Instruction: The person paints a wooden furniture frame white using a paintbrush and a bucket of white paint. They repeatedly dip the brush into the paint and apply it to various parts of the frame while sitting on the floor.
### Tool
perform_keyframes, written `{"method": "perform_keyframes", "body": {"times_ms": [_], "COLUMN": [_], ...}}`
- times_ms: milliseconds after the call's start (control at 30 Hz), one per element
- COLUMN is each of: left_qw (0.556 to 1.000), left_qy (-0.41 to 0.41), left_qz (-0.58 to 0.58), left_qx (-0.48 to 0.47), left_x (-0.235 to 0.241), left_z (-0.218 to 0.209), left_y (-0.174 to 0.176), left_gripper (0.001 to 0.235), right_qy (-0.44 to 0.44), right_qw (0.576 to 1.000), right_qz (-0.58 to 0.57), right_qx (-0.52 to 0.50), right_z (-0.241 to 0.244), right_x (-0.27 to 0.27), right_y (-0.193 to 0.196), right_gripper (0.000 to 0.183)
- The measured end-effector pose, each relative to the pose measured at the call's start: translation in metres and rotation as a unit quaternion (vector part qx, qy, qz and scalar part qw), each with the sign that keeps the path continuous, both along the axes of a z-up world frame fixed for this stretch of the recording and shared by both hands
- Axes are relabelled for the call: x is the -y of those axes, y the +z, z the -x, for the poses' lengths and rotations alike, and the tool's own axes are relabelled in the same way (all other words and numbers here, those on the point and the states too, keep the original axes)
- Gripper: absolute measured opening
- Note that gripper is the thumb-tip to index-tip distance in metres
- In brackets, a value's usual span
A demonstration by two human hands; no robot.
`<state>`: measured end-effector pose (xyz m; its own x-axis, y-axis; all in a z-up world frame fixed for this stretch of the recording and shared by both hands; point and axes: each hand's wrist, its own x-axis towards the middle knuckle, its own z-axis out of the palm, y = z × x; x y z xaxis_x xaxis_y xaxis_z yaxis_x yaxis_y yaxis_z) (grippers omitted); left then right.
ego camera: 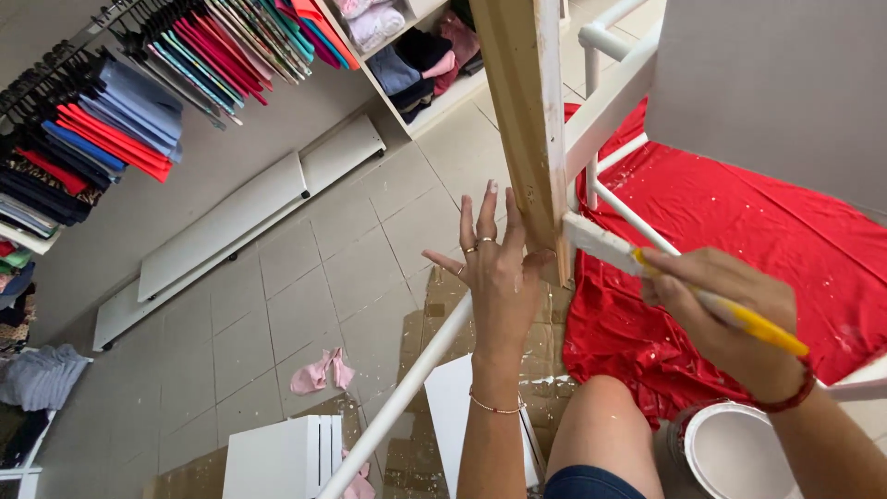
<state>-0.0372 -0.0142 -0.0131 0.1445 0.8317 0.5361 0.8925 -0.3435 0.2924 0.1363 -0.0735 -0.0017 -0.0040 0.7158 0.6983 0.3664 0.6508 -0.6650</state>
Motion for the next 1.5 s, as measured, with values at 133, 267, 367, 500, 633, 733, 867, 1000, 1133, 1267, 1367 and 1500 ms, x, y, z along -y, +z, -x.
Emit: {"method": "perform_keyframes", "body": {"times_ms": [133,267,367,500,633,733,867,1000,1133,1267,1367,1500], "left_qw": [1.0,0.999,0.998,0.999,1.0,0.991,0.974,0.979,0.986,0.986,0.986,0.985], "left_qy": [0.013,0.017,0.023,0.004,-0.021,0.003,0.024,0.033,0.029,0.04,0.051,0.038], "left_qz": [-0.009,-0.002,-0.009,0.006,0.001,0.016,0.023,0.081,0.042,0.055,0.051,0.057], "left_qx": [-0.016,-0.036,-0.056,-0.032,0.02,0.132,0.223,0.183,0.156,0.15,0.149,0.16], "left_x": [-0.001,-0.001,-0.001,-0.001,-0.003,-0.006,-0.015,-0.019,-0.029,-0.03,-0.031,-0.024], "left_z": [0.0,-0.004,-0.002,-0.002,-0.001,-0.008,-0.008,-0.002,0.006,0.003,0.003,-0.001], "left_y": [0.0,0.004,0.006,0.008,0.012,0.01,0.007,0.009,0.005,0.007,0.003,0.011], "left_gripper": [0.083,0.082,0.08,0.075,0.042,0.021,0.015,0.013,0.01,0.012,0.015,0.013], "right_qy": [0.003,-0.054,-0.054,-0.032,-0.045,-0.057,-0.074,-0.028,-0.002,-0.024,0.008,-0.02], "right_qw": [0.993,0.99,0.985,0.994,0.996,0.996,0.985,0.988,0.999,0.998,1.0,0.998], "right_qz": [-0.114,-0.129,-0.165,-0.104,-0.065,-0.069,-0.147,-0.152,-0.048,0.009,0.014,-0.059], "right_qx": [0.03,0.032,-0.016,0.029,0.048,0.012,-0.044,-0.01,0.013,0.059,0.026,0.008], "right_z": [-0.001,-0.008,-0.002,0.01,0.005,-0.004,-0.002,0.009,0.023,0.014,0.008,0.001], "right_x": [-0.025,-0.026,-0.029,-0.016,-0.001,0.003,-0.013,-0.015,0.002,0.011,0.002,-0.011], "right_y": [0.046,0.065,0.044,0.002,-0.035,-0.017,0.002,-0.009,-0.065,-0.063,-0.027,0.008], "right_gripper": [0.013,0.016,0.021,0.022,0.018,0.019,0.018,0.02,0.026,0.019,0.021,0.019]}}
